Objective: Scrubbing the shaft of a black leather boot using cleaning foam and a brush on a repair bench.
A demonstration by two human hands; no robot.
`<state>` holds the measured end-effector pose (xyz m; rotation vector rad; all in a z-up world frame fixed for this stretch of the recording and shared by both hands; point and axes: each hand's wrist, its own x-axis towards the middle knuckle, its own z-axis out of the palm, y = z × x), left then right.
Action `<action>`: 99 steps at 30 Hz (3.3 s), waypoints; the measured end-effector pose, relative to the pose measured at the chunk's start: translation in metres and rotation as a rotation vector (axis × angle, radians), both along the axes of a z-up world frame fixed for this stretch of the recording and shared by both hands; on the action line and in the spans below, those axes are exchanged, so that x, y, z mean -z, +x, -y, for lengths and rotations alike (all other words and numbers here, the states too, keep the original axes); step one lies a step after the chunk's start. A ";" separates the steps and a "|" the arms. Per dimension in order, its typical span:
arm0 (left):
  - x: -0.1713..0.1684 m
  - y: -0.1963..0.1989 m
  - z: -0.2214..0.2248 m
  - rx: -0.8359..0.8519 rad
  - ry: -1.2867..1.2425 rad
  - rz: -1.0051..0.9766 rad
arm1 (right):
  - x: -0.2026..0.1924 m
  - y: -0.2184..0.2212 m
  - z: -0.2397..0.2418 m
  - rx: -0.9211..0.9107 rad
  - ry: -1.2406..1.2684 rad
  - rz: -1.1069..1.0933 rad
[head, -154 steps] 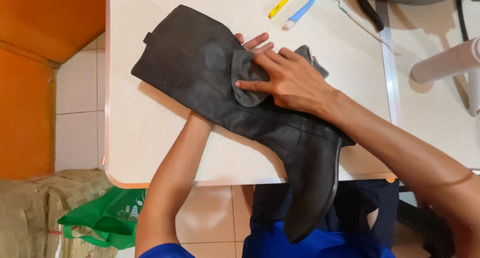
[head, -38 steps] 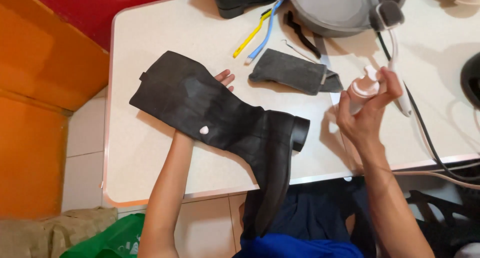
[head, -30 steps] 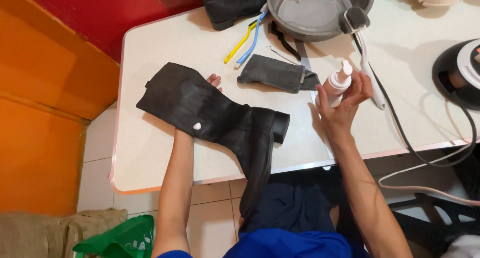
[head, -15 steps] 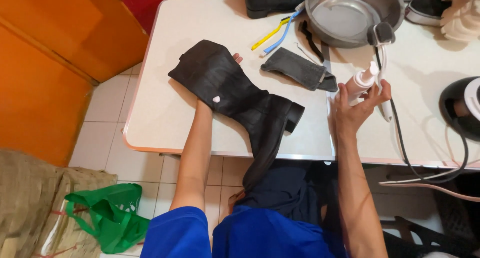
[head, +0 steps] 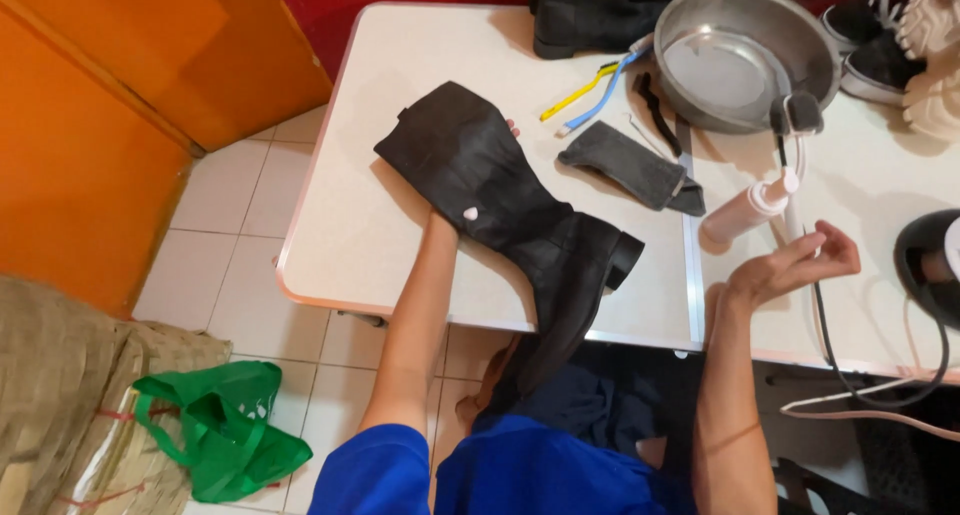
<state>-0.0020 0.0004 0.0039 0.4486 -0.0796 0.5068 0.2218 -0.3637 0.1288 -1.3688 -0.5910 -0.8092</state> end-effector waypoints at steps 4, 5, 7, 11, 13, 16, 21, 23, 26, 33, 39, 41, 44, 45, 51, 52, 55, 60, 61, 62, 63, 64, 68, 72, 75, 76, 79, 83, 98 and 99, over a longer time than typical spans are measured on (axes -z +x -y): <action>0.009 -0.006 -0.001 0.007 -0.019 0.034 | 0.004 0.002 -0.003 0.043 -0.028 -0.071; 0.009 -0.005 -0.001 0.009 -0.033 0.035 | 0.005 0.003 -0.002 0.046 -0.041 -0.070; 0.003 0.002 -0.009 0.018 -0.049 0.044 | 0.008 0.009 -0.007 0.060 -0.047 -0.029; -0.014 0.034 -0.017 0.036 -0.077 0.061 | 0.000 0.018 -0.004 -0.045 -0.051 -0.071; -0.011 0.045 -0.020 0.037 -0.121 0.057 | 0.013 0.050 0.009 -0.132 -0.321 0.037; -0.006 0.044 -0.019 0.050 -0.180 0.040 | 0.039 0.101 0.030 -0.071 -0.839 0.002; -0.009 0.035 -0.010 0.042 -0.268 0.022 | 0.044 0.126 0.021 -0.043 -0.965 -0.060; -0.017 0.038 -0.016 0.025 -0.279 0.026 | 0.041 0.132 0.017 -0.067 -0.962 -0.140; -0.029 0.039 -0.018 -0.003 -0.284 0.023 | 0.029 0.124 0.025 0.014 -0.881 0.088; -0.038 0.042 -0.021 0.054 -0.254 -0.076 | -0.009 0.030 0.040 -0.021 -0.610 -0.544; -0.038 0.044 -0.019 0.188 -0.188 -0.170 | -0.100 -0.083 -0.048 -0.549 -1.023 -0.159; -0.039 0.044 -0.020 0.210 -0.174 -0.181 | -0.102 -0.105 -0.070 -0.623 -1.048 -0.130; -0.038 0.045 -0.021 0.207 -0.180 -0.177 | -0.076 -0.117 -0.094 -0.723 -1.173 0.066; -0.038 0.043 -0.020 0.199 -0.187 -0.176 | -0.069 -0.121 -0.101 -0.670 -1.185 0.152; -0.021 0.049 -0.026 0.193 -0.179 -0.160 | -0.052 -0.104 -0.106 -0.517 -1.215 0.326; -0.014 0.051 -0.027 0.203 -0.178 -0.146 | -0.050 -0.099 -0.104 -0.449 -1.241 0.328; -0.023 0.049 -0.023 0.214 -0.194 -0.142 | -0.059 -0.108 -0.106 -0.645 -1.192 0.325; -0.018 0.048 -0.018 0.181 -0.210 -0.146 | -0.052 -0.092 -0.116 -0.602 -1.221 0.381; -0.019 0.051 -0.021 0.200 -0.191 -0.130 | -0.053 -0.093 -0.118 -0.629 -1.212 0.394; -0.021 0.052 -0.025 0.198 -0.185 -0.130 | -0.055 -0.089 -0.123 -0.629 -1.206 0.397; -0.021 0.053 -0.024 0.201 -0.192 -0.134 | -0.056 -0.086 -0.124 -0.624 -1.210 0.406; -0.020 0.054 -0.023 0.203 -0.199 -0.138 | -0.057 -0.084 -0.125 -0.619 -1.213 0.415; -0.024 0.050 -0.025 0.187 -0.208 -0.150 | -0.048 -0.070 -0.132 -0.493 -1.262 0.465; -0.018 0.058 -0.025 0.183 -0.225 -0.176 | -0.042 -0.063 -0.135 -0.613 -1.213 0.455; -0.014 0.055 -0.023 0.162 -0.229 -0.188 | -0.038 -0.062 -0.138 -0.587 -1.231 0.464; -0.015 0.057 -0.023 0.161 -0.220 -0.182 | -0.038 -0.064 -0.138 -0.620 -1.229 0.472; -0.006 0.056 -0.031 0.203 -0.172 -0.129 | -0.032 -0.063 -0.135 -0.710 -1.267 0.453; 0.002 0.051 -0.030 0.195 -0.191 -0.144 | -0.034 -0.051 -0.134 -0.460 -1.297 0.523; -0.017 0.055 -0.026 0.133 -0.211 -0.227 | -0.017 -0.046 -0.141 -0.454 -1.216 0.574; -0.009 0.057 -0.030 0.150 -0.201 -0.219 | -0.017 -0.056 -0.141 -0.526 -1.183 0.576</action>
